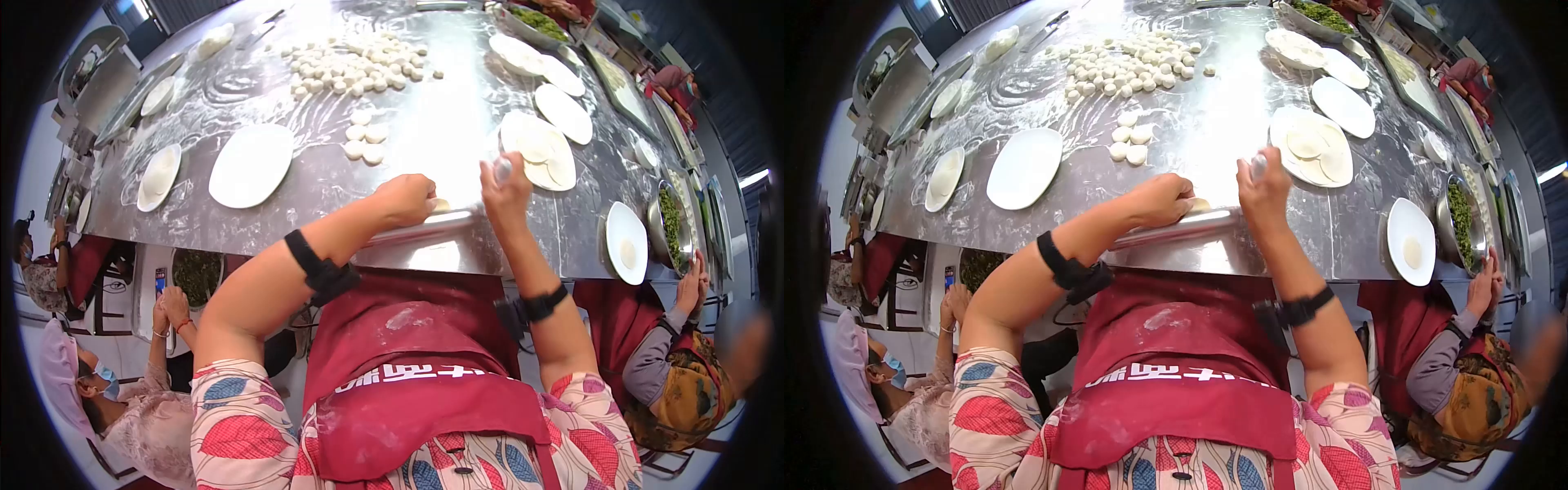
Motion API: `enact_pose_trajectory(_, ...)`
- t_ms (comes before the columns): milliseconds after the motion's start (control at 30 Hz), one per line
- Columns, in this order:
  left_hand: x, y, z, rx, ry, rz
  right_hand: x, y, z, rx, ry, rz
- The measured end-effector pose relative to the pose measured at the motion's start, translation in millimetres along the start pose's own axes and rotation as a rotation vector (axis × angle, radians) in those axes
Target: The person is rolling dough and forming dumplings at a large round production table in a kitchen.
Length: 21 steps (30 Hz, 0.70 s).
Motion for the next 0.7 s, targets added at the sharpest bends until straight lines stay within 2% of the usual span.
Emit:
enact_pose_trajectory(33, 0, 5, -2, -0.001, -0.005, 0.019, -4, 9, 1, -0.064, 0.012, 0.035)
enact_pose_trajectory(100, 2, 15, -4, -0.001, -0.027, 0.049, -2, 4, 1, -0.038, -0.021, 0.007)
enact_pose_trajectory(133, 6, 13, -8, 0.016, 0.012, 0.126, 1, -2, 1, -0.024, -0.042, 0.002)
enact_pose_trajectory(167, 4, 13, -4, -0.007, -0.009, 0.093, 11, -16, 1, 0.055, -0.083, -0.013)
enact_pose_trajectory(233, 0, 10, 6, -0.051, -0.04, 0.029, 26, -56, 4, -0.159, 0.096, 0.068)
enact_pose_trajectory(300, 0, 0, 4, -0.003, -0.184, 0.095, 29, -74, 7, -0.025, 0.11, 0.007)
enact_pose_trajectory(367, -8, -3, 3, -0.002, -0.238, 0.147, 24, -59, 9, -0.154, 0.19, 0.024)
enact_pose_trajectory(433, -6, -1, -5, -0.008, -0.134, 0.062, 12, -23, 7, 0.041, -0.077, -0.063)
enact_pose_trajectory(500, -3, 4, -11, -0.003, -0.074, 0.032, -2, 1, 0, -0.041, 0.011, -0.004)
enact_pose_trajectory(633, -1, 10, -7, -0.03, -0.045, 0.059, 10, -18, 4, 0.073, -0.092, -0.065)
enact_pose_trajectory(700, -2, 9, 2, -0.08, -0.013, 0.036, 21, -56, 4, -0.158, 0.186, 0.031)
Point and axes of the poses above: each hand's wrist, its own y-axis towards the middle knuckle, its own x-axis out of the back of the hand, z = x × y, the point moved 1 cm from there along y, towards the middle knuckle, and after that the axes turned 14 degrees about z, right-handed, at the moved point
